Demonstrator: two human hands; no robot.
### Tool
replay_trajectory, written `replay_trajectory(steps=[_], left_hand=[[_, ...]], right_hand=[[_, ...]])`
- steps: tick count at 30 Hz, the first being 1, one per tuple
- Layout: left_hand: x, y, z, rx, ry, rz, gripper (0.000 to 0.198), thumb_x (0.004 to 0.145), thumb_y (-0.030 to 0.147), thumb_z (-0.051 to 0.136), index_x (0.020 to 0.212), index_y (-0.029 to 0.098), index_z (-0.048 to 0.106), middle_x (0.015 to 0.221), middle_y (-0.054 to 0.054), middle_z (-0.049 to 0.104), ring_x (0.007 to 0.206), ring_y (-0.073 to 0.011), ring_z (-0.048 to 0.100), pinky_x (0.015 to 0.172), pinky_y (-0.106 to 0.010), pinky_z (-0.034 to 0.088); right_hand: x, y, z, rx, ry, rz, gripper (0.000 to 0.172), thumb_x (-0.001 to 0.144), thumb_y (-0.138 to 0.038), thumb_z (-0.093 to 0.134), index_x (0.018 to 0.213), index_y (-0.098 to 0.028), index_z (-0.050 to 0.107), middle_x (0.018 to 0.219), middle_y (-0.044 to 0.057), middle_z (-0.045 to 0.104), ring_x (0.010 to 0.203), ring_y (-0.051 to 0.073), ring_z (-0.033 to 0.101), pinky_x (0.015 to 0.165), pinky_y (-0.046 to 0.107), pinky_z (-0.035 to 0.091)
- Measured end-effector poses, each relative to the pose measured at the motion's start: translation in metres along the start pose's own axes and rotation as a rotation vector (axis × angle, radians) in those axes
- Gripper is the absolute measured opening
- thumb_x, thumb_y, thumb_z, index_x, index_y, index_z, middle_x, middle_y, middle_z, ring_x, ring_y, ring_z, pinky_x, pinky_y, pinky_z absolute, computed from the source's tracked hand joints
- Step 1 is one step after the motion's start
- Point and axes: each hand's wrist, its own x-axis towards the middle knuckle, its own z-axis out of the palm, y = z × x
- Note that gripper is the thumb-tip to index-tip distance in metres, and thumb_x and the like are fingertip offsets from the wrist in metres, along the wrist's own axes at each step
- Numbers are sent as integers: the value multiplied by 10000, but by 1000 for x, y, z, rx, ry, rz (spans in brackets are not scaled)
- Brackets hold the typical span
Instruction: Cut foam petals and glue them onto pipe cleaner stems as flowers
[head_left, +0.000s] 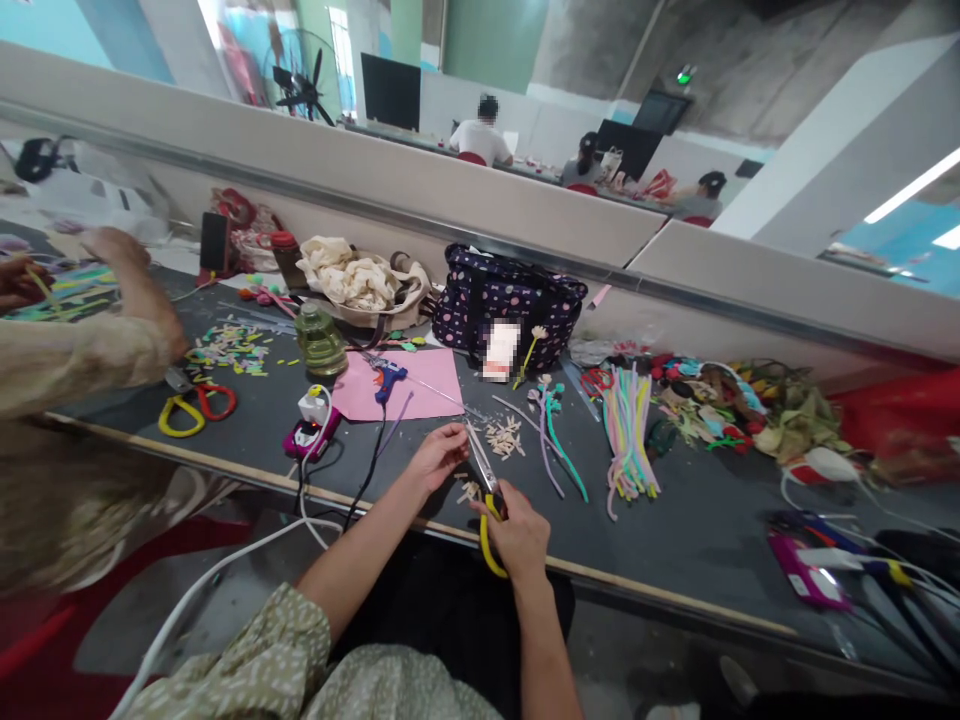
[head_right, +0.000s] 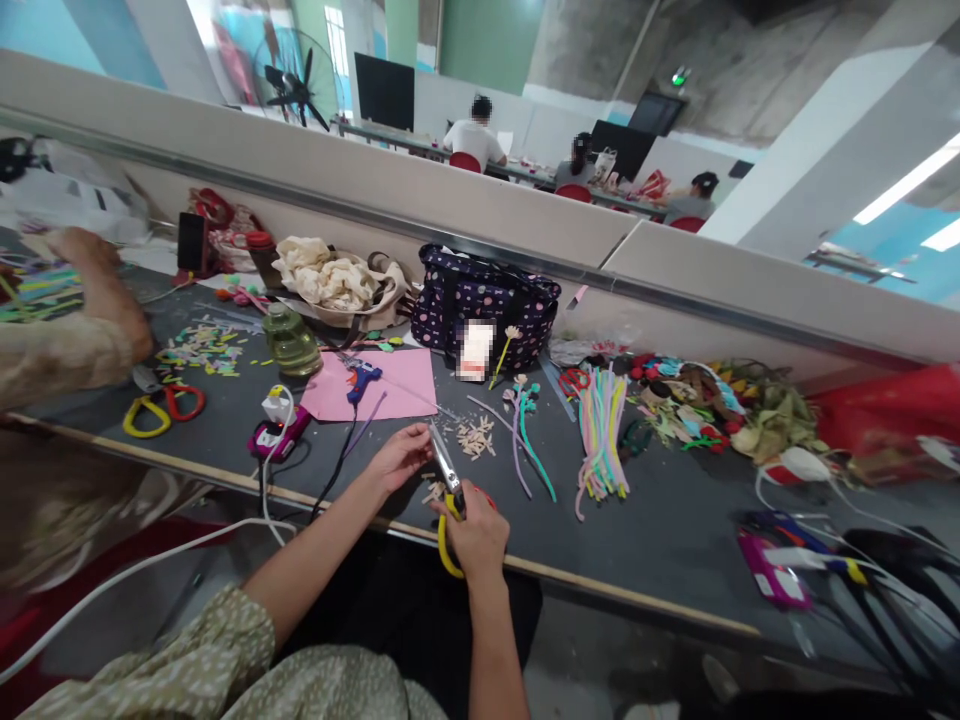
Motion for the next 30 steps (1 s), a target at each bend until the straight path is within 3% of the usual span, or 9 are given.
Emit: replay_trajectory(steps=[16, 21, 25, 30], left_hand=[[-1, -3, 3, 3, -25, -18, 249, 591, 192, 795, 709, 119, 589, 605, 22, 535, 524, -58, 485, 555, -189, 408], [-1, -1, 3, -9, -20, -25, 251, 586, 186, 797, 717, 112, 596, 624, 25, 533, 523, -52, 478, 553, -195, 407], [-4, 3, 2, -5, -18, -24, 255, 572, 176, 801, 712, 116, 595, 648, 19, 551, 522, -52, 479, 543, -196, 409], [-6, 5, 2, 59, 28, 70, 277, 586, 248, 799, 758, 127, 619, 662, 20, 565, 521, -54, 485, 548, -207, 438]], right_hand=[[-4, 4, 6, 0, 87, -20, 453, 877, -550, 425, 1053, -181, 620, 807, 35, 680, 693, 129, 616, 608, 209, 342], [-2, 2, 1, 39, 21, 8, 412, 876, -539, 427, 973, -199, 637, 713, 10, 661, 622, 119, 586, 570, 206, 319], [1, 0, -3, 85, -17, 116, 377, 855, -537, 450, 989, -230, 623, 642, -24, 632, 578, 119, 568, 554, 204, 316], [3, -2, -6, 58, -28, 117, 344, 853, -521, 457, 970, -240, 617, 676, -26, 640, 602, 119, 569, 558, 205, 312]])
